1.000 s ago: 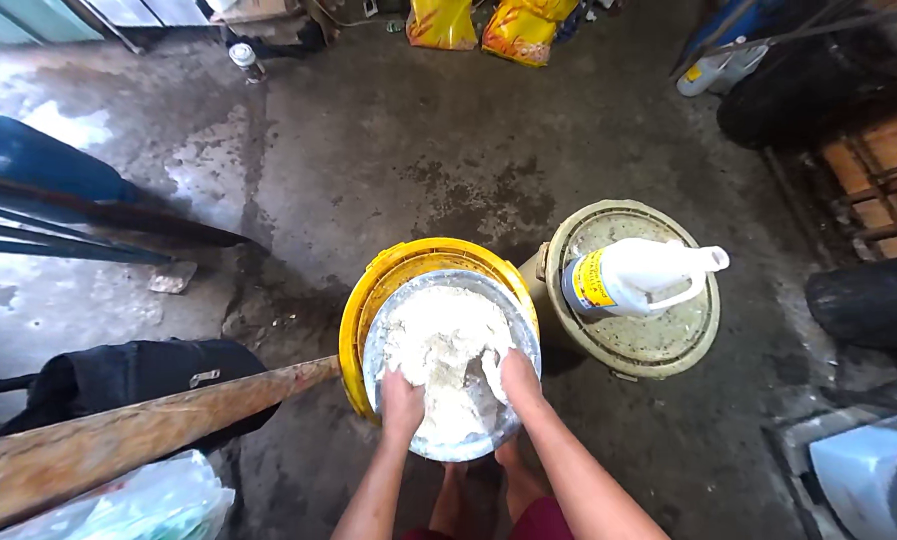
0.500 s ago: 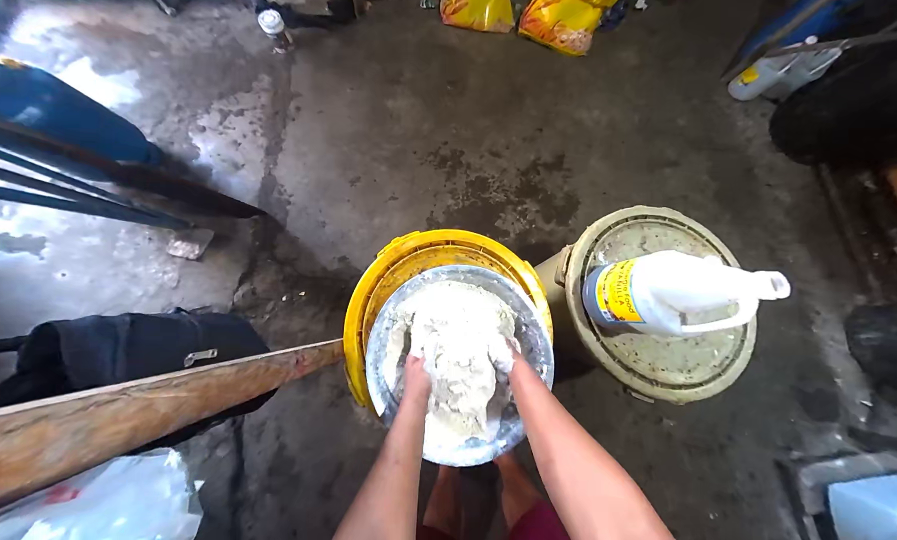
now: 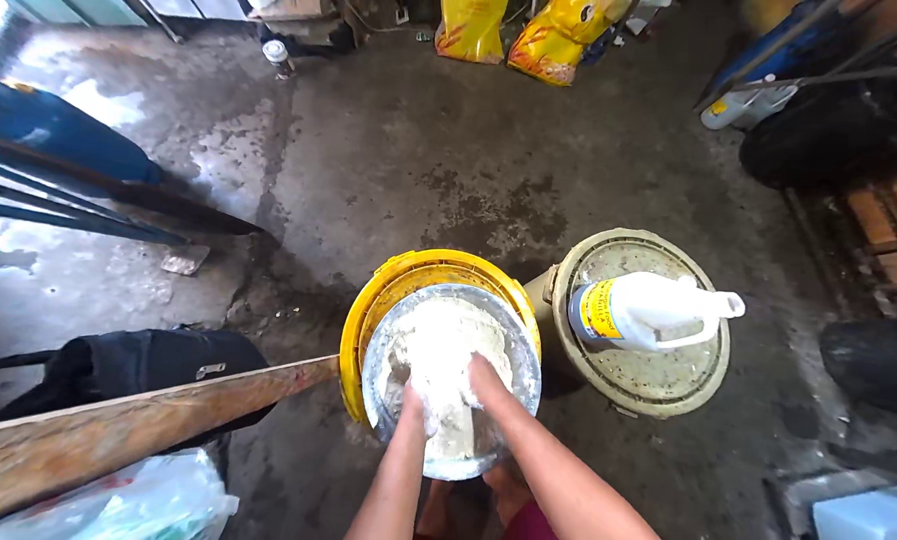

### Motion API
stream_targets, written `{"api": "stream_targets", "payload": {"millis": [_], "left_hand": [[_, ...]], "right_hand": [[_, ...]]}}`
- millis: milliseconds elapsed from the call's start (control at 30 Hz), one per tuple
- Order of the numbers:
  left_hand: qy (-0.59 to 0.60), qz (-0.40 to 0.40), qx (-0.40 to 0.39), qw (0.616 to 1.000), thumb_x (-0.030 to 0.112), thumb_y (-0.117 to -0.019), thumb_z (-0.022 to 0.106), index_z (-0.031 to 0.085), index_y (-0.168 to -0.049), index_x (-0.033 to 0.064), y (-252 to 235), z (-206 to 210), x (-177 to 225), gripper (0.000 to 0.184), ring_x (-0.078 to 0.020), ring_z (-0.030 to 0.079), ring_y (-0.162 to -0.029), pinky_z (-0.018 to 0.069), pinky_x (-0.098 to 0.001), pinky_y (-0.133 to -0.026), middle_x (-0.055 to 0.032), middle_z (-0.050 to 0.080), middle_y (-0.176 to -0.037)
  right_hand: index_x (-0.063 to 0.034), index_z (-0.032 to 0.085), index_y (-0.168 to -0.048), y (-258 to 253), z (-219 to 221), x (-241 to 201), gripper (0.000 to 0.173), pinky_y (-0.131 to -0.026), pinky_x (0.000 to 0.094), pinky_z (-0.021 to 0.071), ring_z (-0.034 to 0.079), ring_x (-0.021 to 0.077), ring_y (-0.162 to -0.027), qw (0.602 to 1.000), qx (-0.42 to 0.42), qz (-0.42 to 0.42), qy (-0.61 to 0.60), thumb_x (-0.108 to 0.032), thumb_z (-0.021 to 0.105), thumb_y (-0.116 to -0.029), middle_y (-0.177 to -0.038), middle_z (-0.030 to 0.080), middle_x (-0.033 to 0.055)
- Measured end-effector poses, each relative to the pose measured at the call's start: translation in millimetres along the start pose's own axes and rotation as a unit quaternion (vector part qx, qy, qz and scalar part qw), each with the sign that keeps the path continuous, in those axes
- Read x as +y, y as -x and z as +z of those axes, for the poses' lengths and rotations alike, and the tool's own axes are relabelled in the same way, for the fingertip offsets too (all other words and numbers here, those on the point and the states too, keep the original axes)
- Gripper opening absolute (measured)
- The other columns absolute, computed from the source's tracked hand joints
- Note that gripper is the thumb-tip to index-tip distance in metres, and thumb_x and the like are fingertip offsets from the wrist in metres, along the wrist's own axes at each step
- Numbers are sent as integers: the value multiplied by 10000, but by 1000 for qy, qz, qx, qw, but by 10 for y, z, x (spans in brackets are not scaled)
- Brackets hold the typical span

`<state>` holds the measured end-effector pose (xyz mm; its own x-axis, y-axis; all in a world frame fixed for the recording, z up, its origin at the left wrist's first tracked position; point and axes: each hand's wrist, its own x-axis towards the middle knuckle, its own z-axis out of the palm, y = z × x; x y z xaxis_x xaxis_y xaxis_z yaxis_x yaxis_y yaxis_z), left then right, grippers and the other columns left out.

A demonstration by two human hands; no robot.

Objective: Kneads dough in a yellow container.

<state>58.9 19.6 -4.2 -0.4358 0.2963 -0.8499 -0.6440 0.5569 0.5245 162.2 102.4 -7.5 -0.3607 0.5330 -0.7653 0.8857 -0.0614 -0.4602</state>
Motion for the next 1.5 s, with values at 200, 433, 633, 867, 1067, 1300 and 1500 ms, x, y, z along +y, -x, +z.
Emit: {"api": "stream_targets", "payload": {"millis": [200,433,633,867,1067,1300,1500], "left_hand": [[-181,147,0,972,17,-1014,540,452,-1440,-107,188,-232,-47,453,-347,548,-1313,417,-478,-1131,-299,557,-1392],[-197,167,85,962,-1,-884,675,537,-1384,-77,371,-233,-209,524,-336,594,-1265,454,-502,-1103,-260,626,-1317],[-101,163,248,950,6,-865,678,444,-1437,-141,576,192,-724,636,-425,460,-1383,346,-525,-1181,-355,478,-1448],[9,65,285,956,68,-1022,551,329,-1514,-125,145,479,-880,574,-399,406,-1441,308,-475,-1214,-341,418,-1515],[272,79,267,921,250,-1134,256,346,-1547,-34,31,672,-866,510,-301,376,-1463,297,-443,-1216,-235,386,-1581],[416,36,194,888,480,-1111,179,401,-1519,58,56,814,-752,628,-300,495,-1324,436,-530,-1064,-189,494,-1484],[372,25,184,909,411,-1124,152,387,-1500,-1,272,677,-631,605,-311,495,-1288,427,-516,-1053,-234,480,-1462]], "right_hand": [[155,468,-1425,221,-533,-144,423,-1193,496,364,467,418,-1415,988,5,30,151,-33,460,-1047,-1479,493,323],[98,579,-1355,-7,-668,-70,375,-1163,511,404,535,399,-1355,969,-43,-59,237,-102,500,-1047,-1398,578,298],[6,549,-1446,-425,-941,-288,494,-1208,452,362,492,335,-1416,949,27,-220,222,-242,598,-1022,-1470,551,239],[3,492,-1481,-1145,-705,4,563,-1146,493,415,558,327,-1332,979,-125,-140,82,-374,548,-1066,-1422,580,238],[33,535,-1413,-887,-591,96,406,-1059,423,484,610,263,-1219,981,-181,-69,31,-214,453,-1101,-1342,617,223],[75,482,-1449,-531,-547,-190,479,-1141,455,422,553,327,-1323,946,-256,-158,117,-105,603,-1023,-1417,564,273],[103,488,-1434,-354,-348,-179,400,-1164,518,381,514,397,-1362,960,-205,-135,138,-98,386,-1104,-1442,534,305]]}}
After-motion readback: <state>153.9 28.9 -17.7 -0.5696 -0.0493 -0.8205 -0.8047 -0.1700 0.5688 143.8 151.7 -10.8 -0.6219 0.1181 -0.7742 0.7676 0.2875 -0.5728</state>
